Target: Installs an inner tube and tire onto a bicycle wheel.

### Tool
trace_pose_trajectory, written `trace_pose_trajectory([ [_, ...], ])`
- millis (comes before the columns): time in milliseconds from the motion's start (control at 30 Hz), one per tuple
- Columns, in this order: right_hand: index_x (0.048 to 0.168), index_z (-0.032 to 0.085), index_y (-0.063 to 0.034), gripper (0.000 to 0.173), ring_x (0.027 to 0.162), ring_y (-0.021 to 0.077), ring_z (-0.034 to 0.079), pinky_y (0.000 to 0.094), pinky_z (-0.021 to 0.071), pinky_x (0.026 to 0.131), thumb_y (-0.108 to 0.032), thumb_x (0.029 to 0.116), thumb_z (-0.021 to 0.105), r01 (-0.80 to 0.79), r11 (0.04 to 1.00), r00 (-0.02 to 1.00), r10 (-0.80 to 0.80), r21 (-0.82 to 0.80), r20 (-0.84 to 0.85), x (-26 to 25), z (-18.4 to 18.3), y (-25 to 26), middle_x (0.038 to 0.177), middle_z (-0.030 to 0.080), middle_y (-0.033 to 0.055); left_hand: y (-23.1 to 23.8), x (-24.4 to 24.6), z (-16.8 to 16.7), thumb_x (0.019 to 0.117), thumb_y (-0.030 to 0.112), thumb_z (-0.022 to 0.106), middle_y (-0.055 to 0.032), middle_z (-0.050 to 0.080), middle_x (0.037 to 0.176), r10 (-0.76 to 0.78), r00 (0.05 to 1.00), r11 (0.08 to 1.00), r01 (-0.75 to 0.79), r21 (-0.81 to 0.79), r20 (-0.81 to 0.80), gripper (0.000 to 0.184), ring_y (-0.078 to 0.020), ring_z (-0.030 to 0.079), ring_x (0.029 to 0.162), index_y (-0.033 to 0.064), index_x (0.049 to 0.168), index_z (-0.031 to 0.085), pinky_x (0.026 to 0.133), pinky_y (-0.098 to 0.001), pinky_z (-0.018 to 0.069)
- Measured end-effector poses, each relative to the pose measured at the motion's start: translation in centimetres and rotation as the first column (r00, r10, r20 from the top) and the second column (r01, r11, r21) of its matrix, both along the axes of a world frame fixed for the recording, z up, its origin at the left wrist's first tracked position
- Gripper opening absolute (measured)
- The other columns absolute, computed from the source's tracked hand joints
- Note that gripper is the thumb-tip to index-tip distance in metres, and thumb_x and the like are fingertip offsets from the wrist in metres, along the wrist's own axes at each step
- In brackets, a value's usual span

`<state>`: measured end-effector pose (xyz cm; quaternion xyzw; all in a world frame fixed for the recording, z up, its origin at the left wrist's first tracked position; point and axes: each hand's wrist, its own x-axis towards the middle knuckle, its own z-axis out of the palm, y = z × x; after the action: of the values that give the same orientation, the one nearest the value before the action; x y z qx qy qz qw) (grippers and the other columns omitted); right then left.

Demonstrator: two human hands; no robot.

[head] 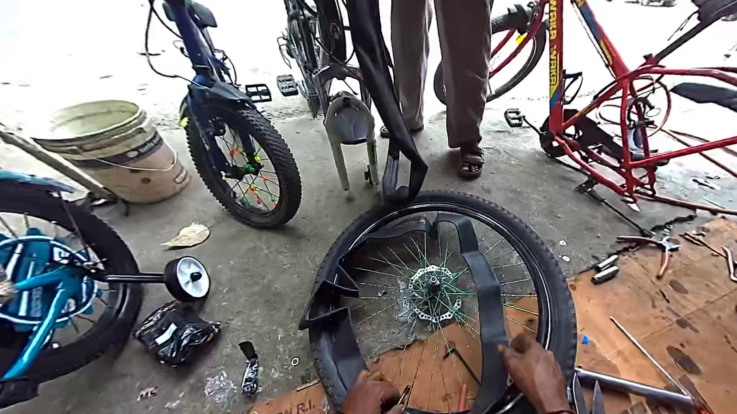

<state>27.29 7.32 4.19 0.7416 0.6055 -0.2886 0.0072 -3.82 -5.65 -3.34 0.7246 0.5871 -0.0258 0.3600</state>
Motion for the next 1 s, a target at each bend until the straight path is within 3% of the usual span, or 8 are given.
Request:
trace_pose_trajectory([
  [100, 0.139, 0.058, -0.0038, 0.058, 0.116, 0.0392, 0.065, 0.0595, 0.0510, 0.098, -0.042, 0.0966, 0.068, 0.099, 0.967, 0.988, -0.068, 0.233, -0.136, -1.5, -0.4, 2.7, 0.127, 0.065, 0.0217, -0.3, 0.2, -0.8, 0.1009, 0.050, 0.047, -0.0042, 0.072, 0.121, 0.011, 1.000, 0.999, -0.011, 0.044, 0.013, 0.047, -0.0240, 0.061, 0.122, 0.0133, 0.108, 0.075, 0.108, -0.0524, 0.0376],
  [200, 0.149, 0.048, -0.0032, 0.073, 0.123, 0.0402, 0.061, 0.0609, 0.0464, 0.105, -0.045, 0.0941, 0.071, 0.123, 0.970, 0.975, -0.078, 0.212, -0.209, -2.9, -2.4, 6.5, 0.135, 0.062, 0.0224, -0.7, 0.0, -1.3, 0.1000, 0.051, 0.049, -0.0037, 0.073, 0.119, 0.015, 0.999, 0.996, -0.018, 0.088, 0.043, 0.046, -0.0242, 0.062, 0.119, 0.0144, 0.107, 0.077, 0.106, -0.0521, 0.0396],
  [433, 0.112, 0.073, -0.0092, 0.028, 0.098, 0.0375, 0.068, 0.0632, 0.0521, 0.086, -0.029, 0.0932, 0.070, 0.145, 0.962, 0.955, -0.074, 0.232, -0.289, -4.0, -2.3, 9.3, 0.101, 0.072, 0.0168, -1.4, -0.2, -1.6, 0.0966, 0.049, 0.057, -0.0003, 0.076, 0.110, 0.110, 0.982, 0.979, -0.134, 0.155, 0.153, 0.040, -0.0188, 0.066, 0.112, 0.0199, 0.115, 0.077, 0.108, -0.0462, 0.0398],
  [633, 0.113, 0.067, 0.0021, 0.026, 0.086, 0.0393, 0.066, 0.0616, 0.0514, 0.079, -0.015, 0.0938, 0.066, 0.456, 0.739, 0.866, -0.239, 0.495, -0.440, 2.9, 0.4, 6.2, 0.095, 0.068, 0.0244, -0.9, -0.3, -0.6, 0.0976, 0.047, 0.057, -0.0031, 0.075, 0.112, 0.139, 0.975, 0.982, -0.158, 0.103, 0.173, 0.040, -0.0213, 0.064, 0.115, 0.0180, 0.116, 0.076, 0.110, -0.0464, 0.0378],
  [700, 0.119, 0.067, -0.0006, 0.030, 0.091, 0.0424, 0.066, 0.0642, 0.0499, 0.080, -0.014, 0.0925, 0.067, 0.394, 0.751, 0.914, -0.258, 0.531, -0.314, 4.4, -2.0, 5.3, 0.100, 0.068, 0.0253, -0.9, -0.2, -0.2, 0.0987, 0.047, 0.055, -0.0039, 0.075, 0.114, 0.130, 0.979, 0.986, -0.144, 0.083, 0.154, 0.041, -0.0223, 0.063, 0.117, 0.0166, 0.118, 0.075, 0.111, -0.0469, 0.0376],
  [833, 0.144, 0.052, 0.0009, 0.054, 0.133, 0.0493, 0.050, 0.0648, 0.0421, 0.108, -0.022, 0.0968, 0.067, 0.088, 0.793, 0.994, -0.027, 0.603, -0.109, 1.9, -2.2, 1.0, 0.143, 0.051, 0.0310, -0.5, 0.1, -0.6, 0.1000, 0.044, 0.054, -0.0034, 0.074, 0.116, 0.097, 0.985, 0.989, -0.111, 0.096, 0.141, 0.039, -0.0222, 0.063, 0.118, 0.0138, 0.116, 0.074, 0.111, -0.0479, 0.0369],
  [933, 0.127, 0.069, -0.0068, 0.034, 0.100, 0.0281, 0.071, 0.0488, 0.0598, 0.087, -0.025, 0.0986, 0.065, -0.101, 0.861, 0.947, 0.236, 0.498, -0.216, -4.6, -2.1, -4.1, 0.115, 0.070, 0.0148, -0.6, 0.1, -0.9, 0.1007, 0.044, 0.052, -0.0027, 0.074, 0.114, 0.108, 0.985, 0.987, -0.122, 0.105, 0.132, 0.039, -0.0214, 0.063, 0.117, 0.0142, 0.114, 0.073, 0.110, -0.0471, 0.0371],
  [1000, 0.118, 0.073, -0.0128, 0.032, 0.093, 0.0185, 0.071, 0.0434, 0.0592, 0.088, -0.037, 0.1003, 0.063, -0.215, 0.961, 0.868, 0.270, 0.174, -0.417, -9.0, -2.9, -6.5, 0.104, 0.073, 0.0046, -0.5, 0.1, -0.8, 0.1014, 0.045, 0.052, -0.0041, 0.074, 0.111, 0.120, 0.984, 0.986, -0.134, 0.096, 0.135, 0.040, -0.0224, 0.064, 0.115, 0.0128, 0.113, 0.073, 0.110, -0.0470, 0.0373],
])
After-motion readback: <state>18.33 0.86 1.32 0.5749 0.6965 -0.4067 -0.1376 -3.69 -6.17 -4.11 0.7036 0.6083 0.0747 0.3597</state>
